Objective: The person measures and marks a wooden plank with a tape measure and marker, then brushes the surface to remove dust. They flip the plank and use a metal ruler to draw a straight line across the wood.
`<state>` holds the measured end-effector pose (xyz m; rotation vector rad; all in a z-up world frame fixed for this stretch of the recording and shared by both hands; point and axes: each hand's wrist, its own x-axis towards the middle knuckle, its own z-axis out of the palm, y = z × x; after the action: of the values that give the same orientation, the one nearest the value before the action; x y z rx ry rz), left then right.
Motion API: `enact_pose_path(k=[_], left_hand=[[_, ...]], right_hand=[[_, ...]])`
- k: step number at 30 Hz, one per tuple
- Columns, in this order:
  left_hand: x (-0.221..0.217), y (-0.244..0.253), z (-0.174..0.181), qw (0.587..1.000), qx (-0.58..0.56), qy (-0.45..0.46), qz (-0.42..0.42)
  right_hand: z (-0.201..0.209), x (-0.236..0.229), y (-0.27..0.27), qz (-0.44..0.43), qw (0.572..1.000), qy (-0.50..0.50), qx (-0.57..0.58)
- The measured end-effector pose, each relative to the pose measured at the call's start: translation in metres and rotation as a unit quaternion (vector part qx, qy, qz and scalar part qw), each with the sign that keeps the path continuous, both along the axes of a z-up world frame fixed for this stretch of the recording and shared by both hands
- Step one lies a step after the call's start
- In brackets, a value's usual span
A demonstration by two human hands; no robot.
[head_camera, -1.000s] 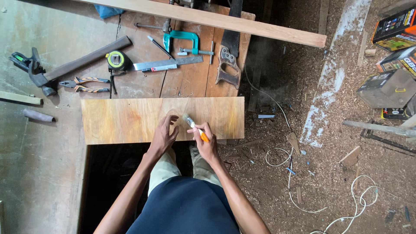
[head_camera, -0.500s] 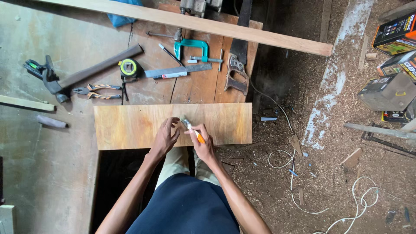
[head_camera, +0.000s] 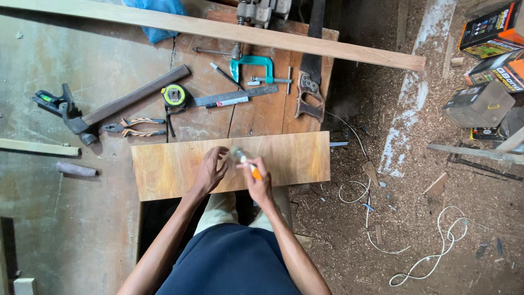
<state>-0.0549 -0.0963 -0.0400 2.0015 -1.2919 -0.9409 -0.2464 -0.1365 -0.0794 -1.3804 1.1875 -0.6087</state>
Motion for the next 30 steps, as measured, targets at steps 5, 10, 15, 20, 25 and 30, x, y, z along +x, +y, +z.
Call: enact_pose_path(k=[5,10,15,20,25,30], left_hand=[[0.019,-0.003,0.001,1.000,0.002,0.003,0.001],[0.014,-0.006,-0.002,1.000,0.007,0.007,-0.015],[0.004,-0.013,-0.002,0.999,0.023,0.004,-0.022],[-0.009,-0.025,-0.003,0.999,0.027,0.018,-0.026],[-0.025,-0.040,0.002,0.998,0.034,0.011,-0.054],[-0.041,-0.056,-0.001,0.997,0.036,0.008,-0.066]], right_hand=[[0.006,-0.108,-0.066,-0.261,0.963,0.060,-0.023],[0.003,-0.099,-0.059,-0.136,0.948,0.128,-0.257],[-0.020,-0.019,-0.013,0.014,0.997,0.060,-0.035],[-0.007,-0.124,-0.096,-0.203,0.955,0.134,-0.170],[0.004,-0.112,-0.086,-0.172,0.980,0.091,-0.039],[-0.009,-0.091,-0.054,-0.021,0.999,0.024,-0.034]])
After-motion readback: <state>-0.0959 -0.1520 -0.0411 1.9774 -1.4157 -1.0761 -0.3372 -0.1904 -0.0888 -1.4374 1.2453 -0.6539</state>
